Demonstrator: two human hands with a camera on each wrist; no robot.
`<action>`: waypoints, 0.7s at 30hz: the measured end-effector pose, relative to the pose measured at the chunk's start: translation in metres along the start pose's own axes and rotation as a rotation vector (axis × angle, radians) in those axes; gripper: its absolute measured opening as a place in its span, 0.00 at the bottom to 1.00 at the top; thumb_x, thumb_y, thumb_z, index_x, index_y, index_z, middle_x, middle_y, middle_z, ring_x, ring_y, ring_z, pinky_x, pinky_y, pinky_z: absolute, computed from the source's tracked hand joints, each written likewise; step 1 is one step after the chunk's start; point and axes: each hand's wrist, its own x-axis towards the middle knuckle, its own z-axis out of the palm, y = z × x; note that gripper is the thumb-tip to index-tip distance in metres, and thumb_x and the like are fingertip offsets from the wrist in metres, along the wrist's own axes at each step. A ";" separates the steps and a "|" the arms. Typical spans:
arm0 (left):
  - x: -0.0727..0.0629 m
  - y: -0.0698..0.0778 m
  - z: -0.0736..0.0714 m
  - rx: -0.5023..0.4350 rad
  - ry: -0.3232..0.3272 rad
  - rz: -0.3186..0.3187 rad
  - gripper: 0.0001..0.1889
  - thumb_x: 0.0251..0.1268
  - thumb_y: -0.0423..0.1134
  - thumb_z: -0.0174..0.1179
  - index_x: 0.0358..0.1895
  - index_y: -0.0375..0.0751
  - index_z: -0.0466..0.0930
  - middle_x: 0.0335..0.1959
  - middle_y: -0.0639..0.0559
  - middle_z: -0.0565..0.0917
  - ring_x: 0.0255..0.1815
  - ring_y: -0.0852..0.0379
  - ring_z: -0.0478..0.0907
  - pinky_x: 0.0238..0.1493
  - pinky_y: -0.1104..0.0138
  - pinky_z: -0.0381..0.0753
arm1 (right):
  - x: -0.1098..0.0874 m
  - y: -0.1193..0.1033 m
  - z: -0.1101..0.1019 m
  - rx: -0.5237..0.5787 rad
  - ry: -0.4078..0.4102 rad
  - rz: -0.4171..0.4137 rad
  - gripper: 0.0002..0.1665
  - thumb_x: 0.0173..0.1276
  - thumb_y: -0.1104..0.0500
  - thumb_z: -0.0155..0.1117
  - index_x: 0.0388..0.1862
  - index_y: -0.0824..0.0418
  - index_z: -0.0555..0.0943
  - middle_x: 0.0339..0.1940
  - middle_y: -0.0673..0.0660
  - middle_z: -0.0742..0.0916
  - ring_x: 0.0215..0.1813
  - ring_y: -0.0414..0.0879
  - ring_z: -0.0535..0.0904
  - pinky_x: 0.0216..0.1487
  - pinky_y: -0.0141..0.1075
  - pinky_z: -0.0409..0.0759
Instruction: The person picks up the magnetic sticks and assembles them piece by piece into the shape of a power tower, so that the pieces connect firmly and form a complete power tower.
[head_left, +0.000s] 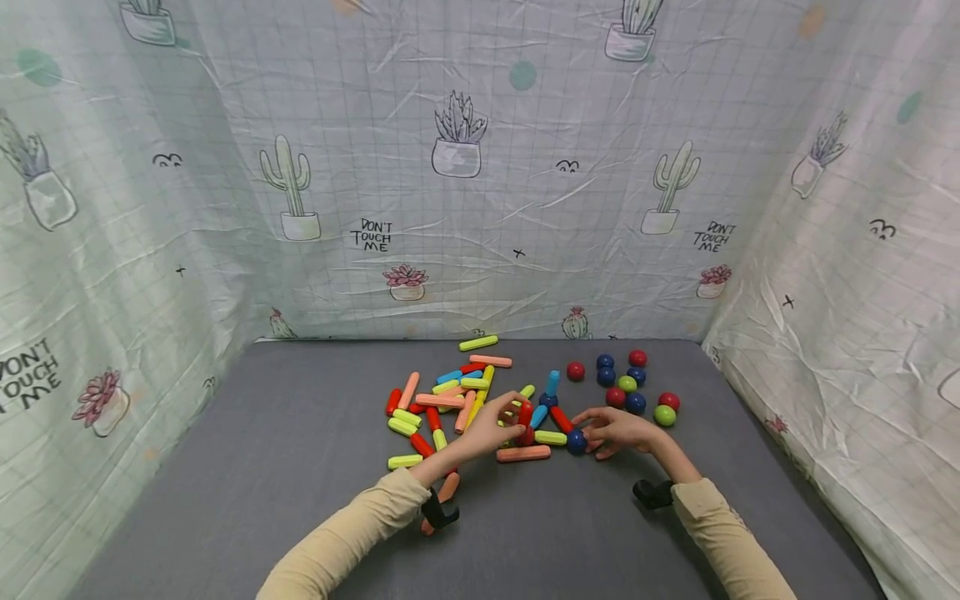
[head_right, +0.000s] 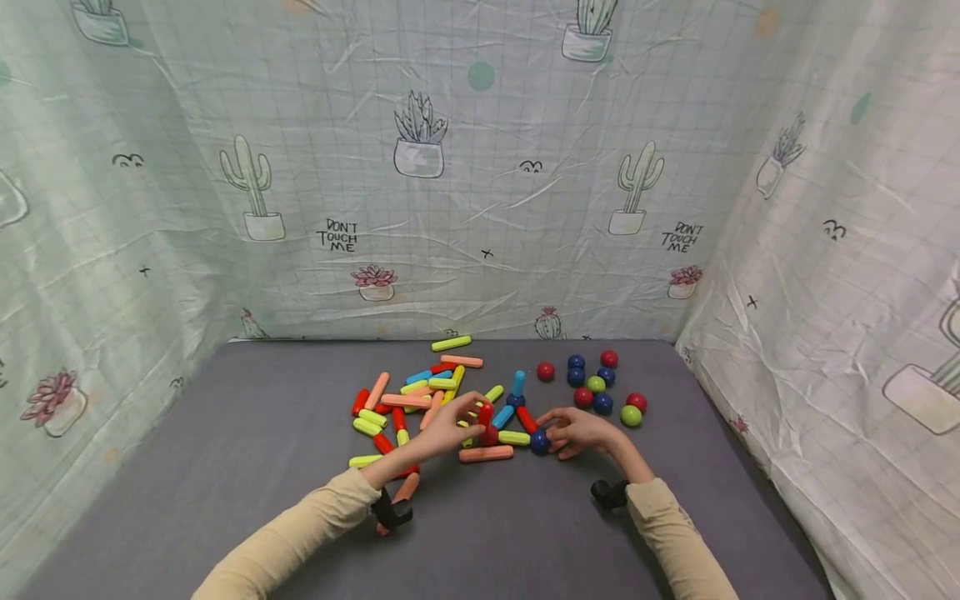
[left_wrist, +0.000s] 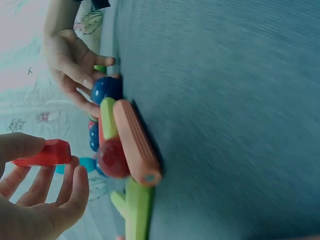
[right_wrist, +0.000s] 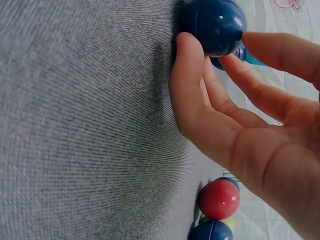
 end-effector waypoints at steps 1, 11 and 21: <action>0.003 0.002 0.002 -0.015 -0.002 0.004 0.15 0.59 0.27 0.52 0.51 0.31 0.69 0.46 0.32 0.76 0.44 0.38 0.76 0.45 0.55 0.76 | 0.000 0.000 -0.001 0.007 -0.001 -0.003 0.24 0.67 0.58 0.51 0.59 0.68 0.66 0.43 0.58 0.79 0.39 0.47 0.78 0.40 0.43 0.80; 0.034 0.003 0.033 -0.095 -0.013 0.018 0.14 0.59 0.27 0.53 0.48 0.29 0.68 0.46 0.31 0.77 0.44 0.39 0.77 0.42 0.65 0.78 | -0.003 -0.001 -0.005 0.149 -0.030 0.001 0.24 0.70 0.58 0.43 0.61 0.71 0.63 0.48 0.60 0.77 0.44 0.50 0.80 0.42 0.45 0.79; 0.062 -0.027 0.067 -0.109 0.013 -0.037 0.11 0.58 0.31 0.56 0.45 0.40 0.73 0.43 0.40 0.81 0.41 0.47 0.81 0.37 0.68 0.79 | -0.006 0.002 -0.002 0.253 -0.004 0.029 0.25 0.71 0.57 0.42 0.60 0.73 0.61 0.42 0.56 0.78 0.45 0.52 0.80 0.43 0.46 0.79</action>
